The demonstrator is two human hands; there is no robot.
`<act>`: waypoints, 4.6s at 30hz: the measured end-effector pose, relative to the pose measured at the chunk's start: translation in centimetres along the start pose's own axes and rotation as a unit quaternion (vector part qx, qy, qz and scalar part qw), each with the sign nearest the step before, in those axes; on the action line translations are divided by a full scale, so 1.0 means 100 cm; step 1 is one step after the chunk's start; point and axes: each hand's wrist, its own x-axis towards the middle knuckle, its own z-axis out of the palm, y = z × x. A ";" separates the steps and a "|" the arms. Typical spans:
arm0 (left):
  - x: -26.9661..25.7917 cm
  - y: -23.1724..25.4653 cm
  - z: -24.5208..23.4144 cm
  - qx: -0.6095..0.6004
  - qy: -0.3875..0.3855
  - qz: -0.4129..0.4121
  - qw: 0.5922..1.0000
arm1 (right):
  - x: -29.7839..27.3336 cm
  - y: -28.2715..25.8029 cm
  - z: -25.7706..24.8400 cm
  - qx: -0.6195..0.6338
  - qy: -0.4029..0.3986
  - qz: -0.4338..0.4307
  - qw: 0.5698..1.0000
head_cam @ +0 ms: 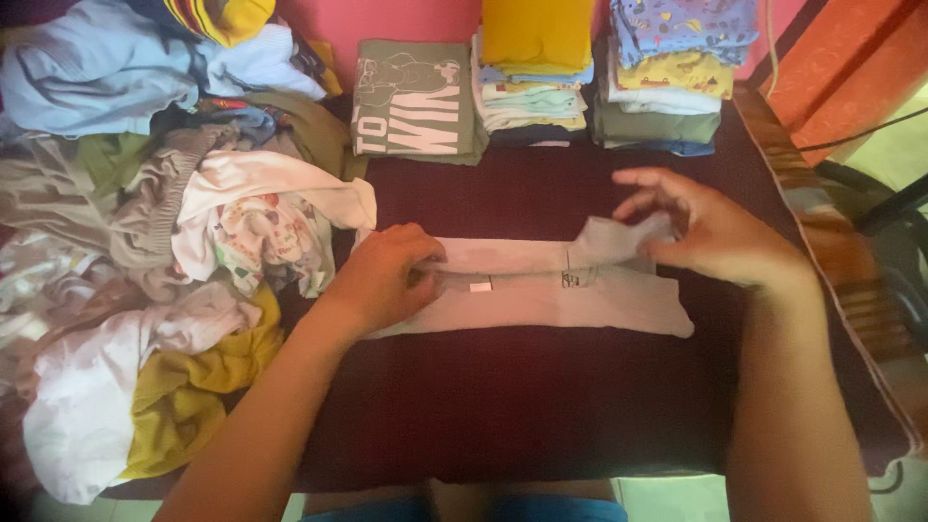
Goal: The person folds a yellow tank top, a white onesie, and pink pants on a dark surface, placing each folded item onto a stack of clothes.
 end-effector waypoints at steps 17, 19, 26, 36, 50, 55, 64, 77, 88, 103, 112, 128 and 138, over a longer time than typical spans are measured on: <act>0.000 -0.001 0.000 0.005 -0.061 -0.004 0.998 | 0.005 -0.002 0.016 -0.199 -0.070 0.163 0.964; -0.002 0.001 0.001 -0.009 -0.065 -0.030 0.997 | 0.007 0.010 0.018 -0.199 -0.040 0.144 0.969; -0.001 0.003 0.000 0.005 -0.058 -0.031 0.998 | 0.012 0.021 0.026 -0.240 0.073 0.090 0.964; -0.002 0.017 0.044 0.143 -0.108 -0.003 0.984 | 0.041 0.031 0.107 -0.462 -0.072 0.097 0.878; 0.001 -0.007 0.019 0.170 0.037 -0.050 0.983 | 0.031 0.028 0.092 -0.346 0.070 0.012 0.936; -0.018 -0.034 -0.038 0.093 0.016 -0.202 0.975 | 0.007 0.018 0.066 -0.222 0.181 -0.024 0.958; -0.016 -0.032 -0.026 0.202 0.092 -0.130 0.966 | 0.008 0.004 0.073 -0.275 0.111 0.099 0.950; -0.016 -0.013 -0.017 0.150 0.065 -0.101 0.981 | 0.010 0.024 0.065 -0.245 0.179 -0.053 0.951; -0.010 -0.007 0.036 0.183 -0.163 -0.155 0.957 | 0.021 0.044 0.075 -0.378 0.101 -0.019 0.920; 0.020 0.033 0.042 -0.084 0.044 -0.046 0.994 | -0.023 0.019 0.021 -0.225 0.137 0.179 0.948; 0.112 0.093 0.132 -0.096 -0.007 -0.214 0.972 | -0.028 0.045 0.007 -0.170 0.140 0.126 0.967; 0.087 0.080 0.159 -0.082 0.118 -0.045 0.989 | -0.022 0.039 0.021 -0.124 0.140 0.161 0.969; 0.080 0.111 0.141 0.083 -0.116 -0.075 0.987 | 0.012 0.048 0.067 -0.217 0.192 -0.064 0.955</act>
